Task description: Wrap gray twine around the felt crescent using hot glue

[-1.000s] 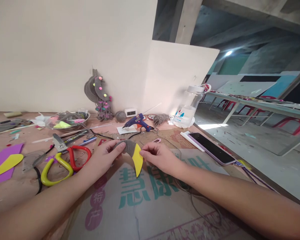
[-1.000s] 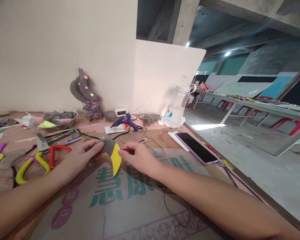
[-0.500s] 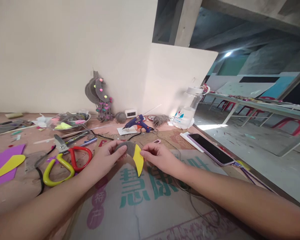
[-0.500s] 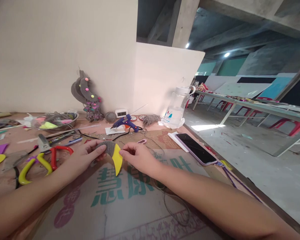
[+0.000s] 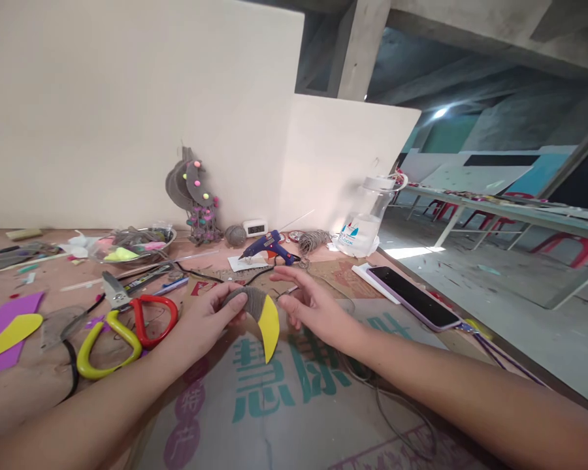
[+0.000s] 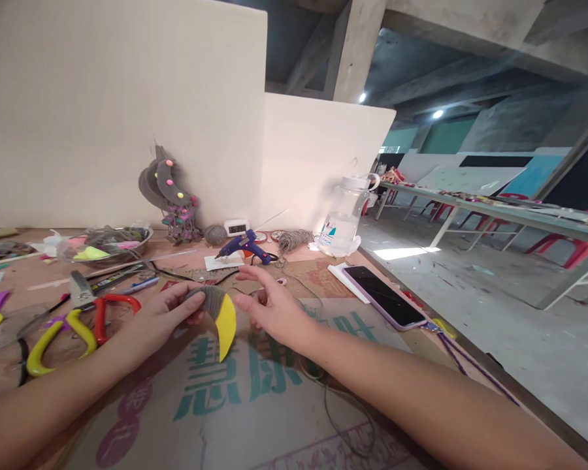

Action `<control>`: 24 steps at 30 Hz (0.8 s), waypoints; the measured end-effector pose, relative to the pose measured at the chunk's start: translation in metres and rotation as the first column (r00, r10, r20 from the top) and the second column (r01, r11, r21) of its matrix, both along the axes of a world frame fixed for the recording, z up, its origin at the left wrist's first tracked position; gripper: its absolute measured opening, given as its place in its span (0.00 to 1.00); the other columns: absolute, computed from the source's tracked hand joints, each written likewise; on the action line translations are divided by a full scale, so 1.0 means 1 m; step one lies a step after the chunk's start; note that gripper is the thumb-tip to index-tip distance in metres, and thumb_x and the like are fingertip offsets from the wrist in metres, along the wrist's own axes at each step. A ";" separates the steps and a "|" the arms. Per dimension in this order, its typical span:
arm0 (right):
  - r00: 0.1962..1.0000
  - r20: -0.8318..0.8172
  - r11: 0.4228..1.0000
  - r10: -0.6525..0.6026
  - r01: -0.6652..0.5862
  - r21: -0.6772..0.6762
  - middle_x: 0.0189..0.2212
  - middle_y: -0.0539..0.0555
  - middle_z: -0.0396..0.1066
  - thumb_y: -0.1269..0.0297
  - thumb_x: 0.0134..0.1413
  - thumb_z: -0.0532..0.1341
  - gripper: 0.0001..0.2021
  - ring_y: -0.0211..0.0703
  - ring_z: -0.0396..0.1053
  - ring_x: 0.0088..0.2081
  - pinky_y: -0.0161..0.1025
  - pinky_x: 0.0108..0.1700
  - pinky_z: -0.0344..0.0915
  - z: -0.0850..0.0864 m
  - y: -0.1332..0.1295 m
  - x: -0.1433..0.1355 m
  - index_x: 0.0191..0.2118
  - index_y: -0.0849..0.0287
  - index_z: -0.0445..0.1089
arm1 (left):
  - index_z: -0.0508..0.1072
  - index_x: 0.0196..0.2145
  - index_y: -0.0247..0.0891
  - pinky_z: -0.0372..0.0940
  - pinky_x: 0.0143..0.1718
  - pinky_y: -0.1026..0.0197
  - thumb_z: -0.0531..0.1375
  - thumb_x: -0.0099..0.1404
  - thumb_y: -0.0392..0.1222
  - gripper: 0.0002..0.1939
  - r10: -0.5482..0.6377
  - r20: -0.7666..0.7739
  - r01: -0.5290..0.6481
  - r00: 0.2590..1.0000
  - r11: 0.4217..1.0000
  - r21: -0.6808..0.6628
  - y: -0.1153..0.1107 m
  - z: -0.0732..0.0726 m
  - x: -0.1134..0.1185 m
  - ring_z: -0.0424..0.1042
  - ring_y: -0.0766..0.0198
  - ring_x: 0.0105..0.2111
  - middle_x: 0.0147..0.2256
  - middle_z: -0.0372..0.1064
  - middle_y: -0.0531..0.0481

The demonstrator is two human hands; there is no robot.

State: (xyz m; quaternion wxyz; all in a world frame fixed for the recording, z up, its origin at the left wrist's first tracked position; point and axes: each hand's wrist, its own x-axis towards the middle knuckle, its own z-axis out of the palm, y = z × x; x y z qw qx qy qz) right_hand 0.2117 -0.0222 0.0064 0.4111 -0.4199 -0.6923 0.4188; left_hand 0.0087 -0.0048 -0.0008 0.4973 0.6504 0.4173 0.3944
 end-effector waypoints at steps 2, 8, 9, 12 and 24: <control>0.999 0.006 0.998 0.040 -0.040 -0.053 0.50 0.54 0.60 0.58 0.51 0.58 0.26 0.28 0.58 0.20 0.31 0.21 0.60 -0.002 -0.001 -0.002 0.56 0.47 0.51 | 0.69 0.35 0.36 0.55 0.25 0.67 0.56 0.59 0.51 0.15 -0.006 -0.018 0.006 1.000 1.000 0.014 0.000 0.001 -0.001 0.61 0.67 0.24 0.22 0.63 0.55; 0.989 0.091 0.985 0.113 -0.100 -0.138 0.23 0.48 0.65 0.59 0.51 0.58 0.09 0.31 0.59 0.22 0.29 0.23 0.55 -0.002 -0.002 -0.005 0.32 0.59 0.67 | 0.68 0.37 0.38 0.58 0.30 0.66 0.54 0.61 0.50 0.14 0.032 -0.036 -0.028 0.999 0.994 0.106 0.002 0.000 -0.005 0.64 0.65 0.29 0.28 0.67 0.53; 0.989 0.107 0.988 0.103 -0.089 -0.125 0.21 0.48 0.65 0.59 0.51 0.58 0.09 0.31 0.60 0.22 0.30 0.23 0.55 -0.002 -0.002 -0.005 0.29 0.60 0.65 | 0.68 0.38 0.38 0.59 0.31 0.65 0.54 0.61 0.50 0.14 0.041 -0.037 -0.036 0.998 0.994 0.106 0.002 0.000 -0.005 0.65 0.64 0.30 0.29 0.68 0.52; 0.986 0.168 0.999 0.006 0.002 -0.046 0.19 0.46 0.63 0.59 0.52 0.57 0.09 0.31 0.59 0.21 0.30 0.23 0.54 -0.005 -0.001 -0.004 0.28 0.59 0.62 | 0.68 0.41 0.38 0.59 0.34 0.64 0.54 0.60 0.51 0.16 0.067 -0.049 -0.062 0.997 0.993 0.102 0.003 0.001 -0.004 0.67 0.62 0.34 0.32 0.69 0.50; 0.758 0.558 0.748 -0.337 -0.144 0.647 0.21 0.48 0.64 0.69 0.53 0.54 0.04 0.34 0.60 0.25 0.32 0.29 0.54 -0.001 -0.008 0.006 0.29 0.60 0.63 | 0.70 0.23 0.37 0.59 0.27 0.63 0.48 0.61 0.57 0.23 0.048 0.006 -0.048 0.999 0.999 0.018 -0.001 0.004 -0.003 0.64 0.64 0.24 0.22 0.66 0.51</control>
